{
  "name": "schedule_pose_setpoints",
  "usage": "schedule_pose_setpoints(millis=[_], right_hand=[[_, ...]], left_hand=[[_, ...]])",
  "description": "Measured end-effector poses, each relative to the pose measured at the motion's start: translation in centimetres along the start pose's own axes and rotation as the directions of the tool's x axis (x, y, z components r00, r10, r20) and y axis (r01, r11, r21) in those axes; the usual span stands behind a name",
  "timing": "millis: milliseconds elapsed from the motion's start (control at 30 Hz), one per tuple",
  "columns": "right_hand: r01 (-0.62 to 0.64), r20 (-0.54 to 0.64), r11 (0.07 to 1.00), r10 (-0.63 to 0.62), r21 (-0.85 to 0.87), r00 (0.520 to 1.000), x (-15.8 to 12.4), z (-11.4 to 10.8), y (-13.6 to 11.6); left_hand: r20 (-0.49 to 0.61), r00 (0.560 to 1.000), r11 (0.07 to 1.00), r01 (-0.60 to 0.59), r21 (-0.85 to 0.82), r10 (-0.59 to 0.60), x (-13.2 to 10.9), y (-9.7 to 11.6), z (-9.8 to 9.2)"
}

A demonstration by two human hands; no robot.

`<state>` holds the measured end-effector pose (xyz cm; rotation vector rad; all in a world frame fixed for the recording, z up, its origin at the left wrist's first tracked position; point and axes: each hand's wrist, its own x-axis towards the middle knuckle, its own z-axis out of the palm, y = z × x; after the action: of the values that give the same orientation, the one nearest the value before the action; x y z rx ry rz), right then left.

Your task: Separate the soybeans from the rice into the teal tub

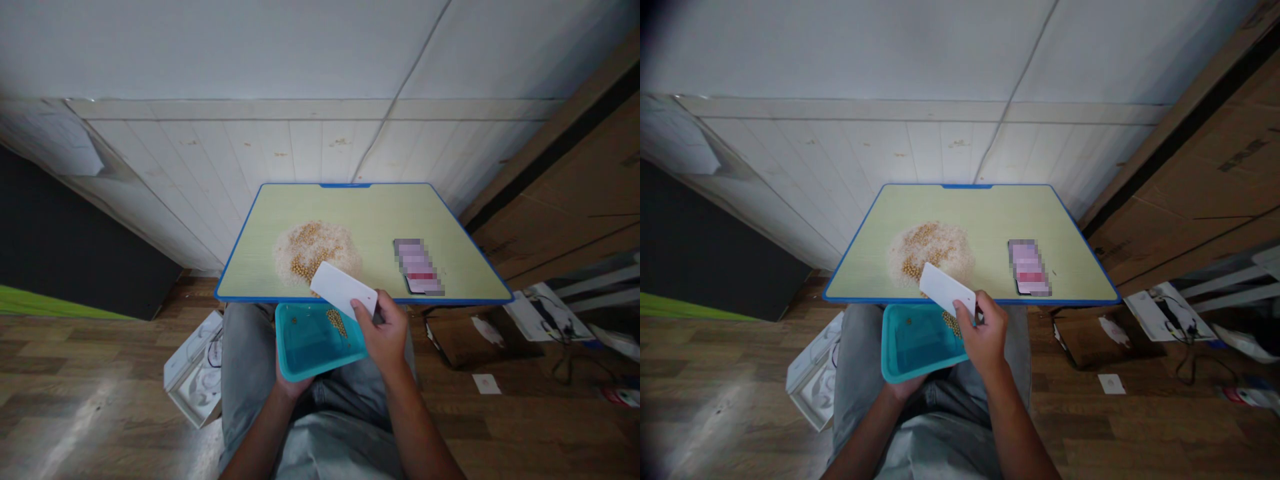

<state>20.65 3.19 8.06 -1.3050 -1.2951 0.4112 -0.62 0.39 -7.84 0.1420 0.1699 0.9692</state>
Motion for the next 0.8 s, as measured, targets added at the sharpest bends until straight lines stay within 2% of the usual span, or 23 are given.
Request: schedule_pose_setpoints(millis=[233, 600, 800], right_hand=[[0.006, 0.004, 0.999, -0.006, 0.040, 1.000, 0.0, -0.3, 0.3], [0.012, -0.027, 0.999, -0.011, 0.048, 1.000, 0.0, -0.5, 0.7], [0.040, -0.005, 0.999, -0.040, 0.033, 0.999, 0.2, -0.4, 0.5]], left_hand=[[-0.011, 1.000, 1.000, 0.007, -0.011, -0.007, 0.4, -0.1, -1.1], [-0.061, 0.998, 1.000, -0.019, 0.025, 0.020, -0.2, 0.0, 0.2], [-0.084, 0.996, 0.999, -0.012, 0.035, 0.015, 0.1, 0.1, 0.8]])
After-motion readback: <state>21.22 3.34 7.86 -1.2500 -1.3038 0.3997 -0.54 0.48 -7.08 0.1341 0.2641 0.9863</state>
